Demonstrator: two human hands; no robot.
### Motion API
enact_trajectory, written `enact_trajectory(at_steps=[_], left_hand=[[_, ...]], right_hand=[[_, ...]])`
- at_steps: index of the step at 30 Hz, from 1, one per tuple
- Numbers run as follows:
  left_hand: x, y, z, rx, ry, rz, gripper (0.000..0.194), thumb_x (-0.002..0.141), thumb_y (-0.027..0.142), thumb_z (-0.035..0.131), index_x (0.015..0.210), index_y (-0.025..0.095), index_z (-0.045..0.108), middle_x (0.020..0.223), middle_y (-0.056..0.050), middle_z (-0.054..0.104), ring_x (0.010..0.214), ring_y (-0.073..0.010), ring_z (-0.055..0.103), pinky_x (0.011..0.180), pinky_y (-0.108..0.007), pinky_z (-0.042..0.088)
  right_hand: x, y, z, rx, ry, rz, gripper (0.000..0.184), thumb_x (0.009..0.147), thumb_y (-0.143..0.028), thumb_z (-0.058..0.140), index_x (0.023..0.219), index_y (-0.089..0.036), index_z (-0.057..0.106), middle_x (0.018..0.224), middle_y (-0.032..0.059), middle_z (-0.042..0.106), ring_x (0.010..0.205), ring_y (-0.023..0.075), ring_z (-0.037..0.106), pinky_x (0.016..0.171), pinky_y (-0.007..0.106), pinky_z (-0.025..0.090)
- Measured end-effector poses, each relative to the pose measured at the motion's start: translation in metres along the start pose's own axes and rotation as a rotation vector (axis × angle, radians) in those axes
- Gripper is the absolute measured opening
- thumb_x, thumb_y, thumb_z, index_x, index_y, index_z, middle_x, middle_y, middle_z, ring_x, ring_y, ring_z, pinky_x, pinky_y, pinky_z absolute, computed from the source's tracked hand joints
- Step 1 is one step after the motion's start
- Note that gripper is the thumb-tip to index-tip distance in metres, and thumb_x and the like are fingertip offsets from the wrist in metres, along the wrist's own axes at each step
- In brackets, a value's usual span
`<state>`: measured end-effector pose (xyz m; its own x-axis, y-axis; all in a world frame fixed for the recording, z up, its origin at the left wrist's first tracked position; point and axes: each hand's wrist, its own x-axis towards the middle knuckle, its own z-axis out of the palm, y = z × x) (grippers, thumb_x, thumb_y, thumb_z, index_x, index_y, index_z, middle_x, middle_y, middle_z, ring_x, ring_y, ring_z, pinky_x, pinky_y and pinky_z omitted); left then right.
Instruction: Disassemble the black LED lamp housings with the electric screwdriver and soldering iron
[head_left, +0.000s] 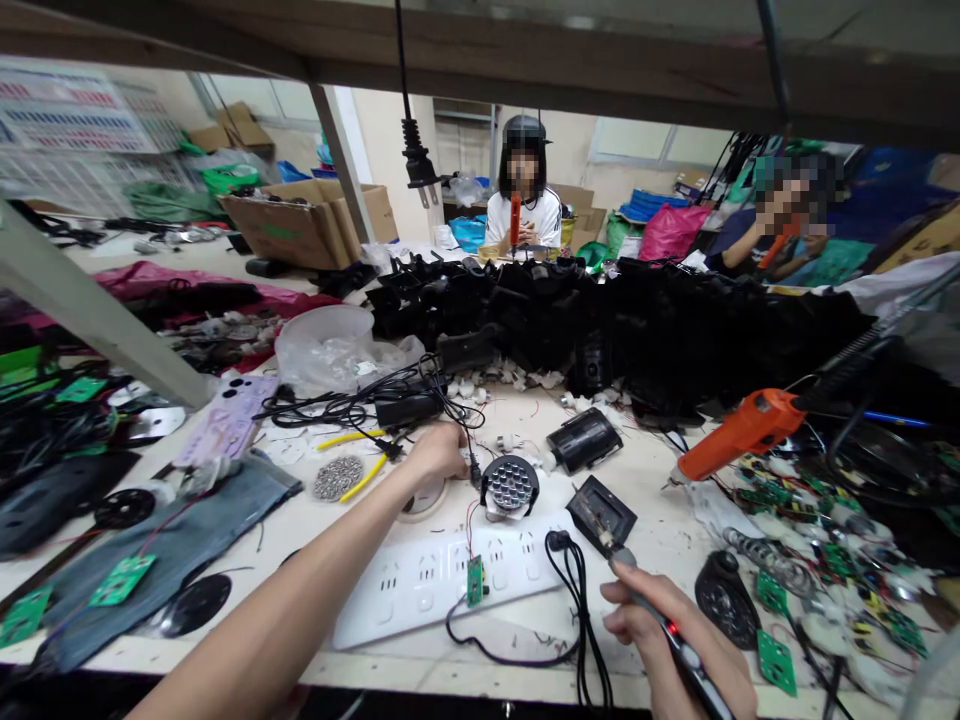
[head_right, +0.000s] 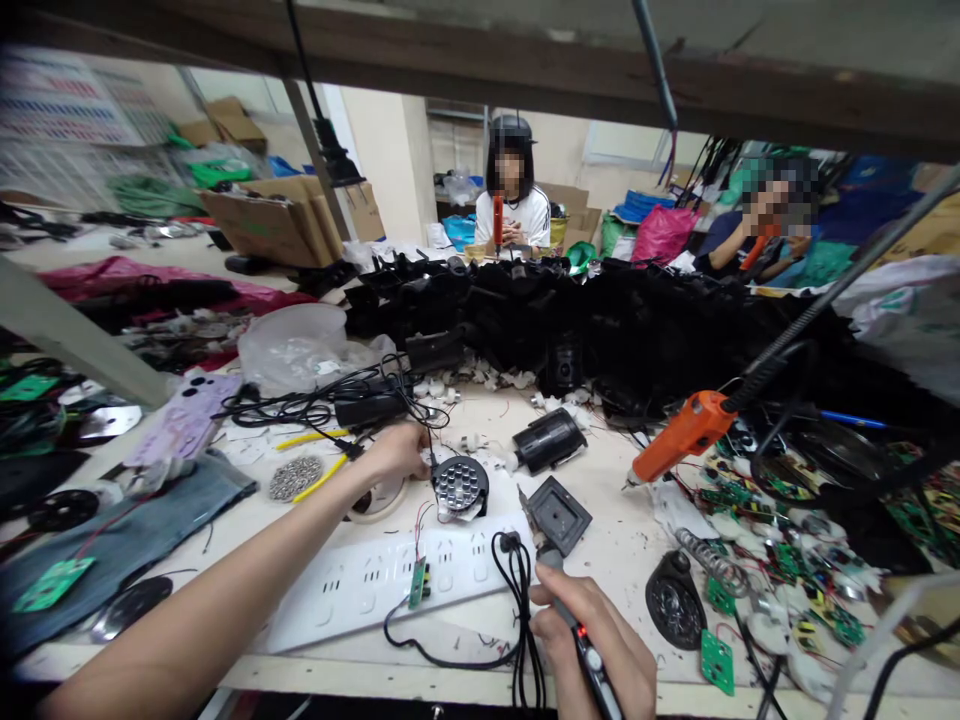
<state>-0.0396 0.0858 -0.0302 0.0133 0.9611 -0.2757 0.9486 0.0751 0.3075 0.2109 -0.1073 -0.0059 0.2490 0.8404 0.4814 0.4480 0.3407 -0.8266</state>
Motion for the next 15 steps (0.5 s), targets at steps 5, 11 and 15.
enact_trajectory(at_steps=[5, 11, 15], left_hand=[[-0.005, 0.004, -0.004, -0.036, 0.001, 0.012, 0.031, 0.051, 0.023, 0.076, 0.08, 0.019, 0.064, 0.084, -0.005, 0.071, 0.079, -0.0226, 0.065, 0.058, -0.024, 0.04], [-0.036, -0.012, -0.027, -0.135, 0.096, -0.001, 0.031, 0.07, 0.024, 0.06, 0.101, 0.017, 0.061, 0.081, -0.005, 0.067, 0.081, -0.023, 0.064, 0.065, -0.027, 0.042], [-0.091, -0.015, -0.028, -0.647, 0.004, -0.024, 0.033, 0.075, 0.038, 0.057, 0.103, 0.02, 0.053, 0.06, 0.005, 0.058, 0.058, -0.0183, 0.061, 0.056, -0.027, 0.045]], right_hand=[[0.0, -0.001, -0.002, -0.016, -0.007, 0.025, 0.021, 0.089, -0.036, 0.06, 0.101, -0.024, 0.071, 0.079, 0.0013, 0.072, 0.056, 0.0146, 0.065, 0.058, 0.026, 0.055], [0.003, -0.002, -0.007, -0.052, 0.008, 0.044, 0.022, 0.089, -0.036, 0.058, 0.101, -0.023, 0.071, 0.077, 0.002, 0.072, 0.054, 0.0151, 0.064, 0.059, 0.028, 0.055], [0.003, -0.005, 0.001, -0.058, 0.034, 0.04, 0.019, 0.088, -0.032, 0.059, 0.101, -0.023, 0.07, 0.081, 0.0027, 0.07, 0.064, 0.0162, 0.067, 0.062, 0.027, 0.055]])
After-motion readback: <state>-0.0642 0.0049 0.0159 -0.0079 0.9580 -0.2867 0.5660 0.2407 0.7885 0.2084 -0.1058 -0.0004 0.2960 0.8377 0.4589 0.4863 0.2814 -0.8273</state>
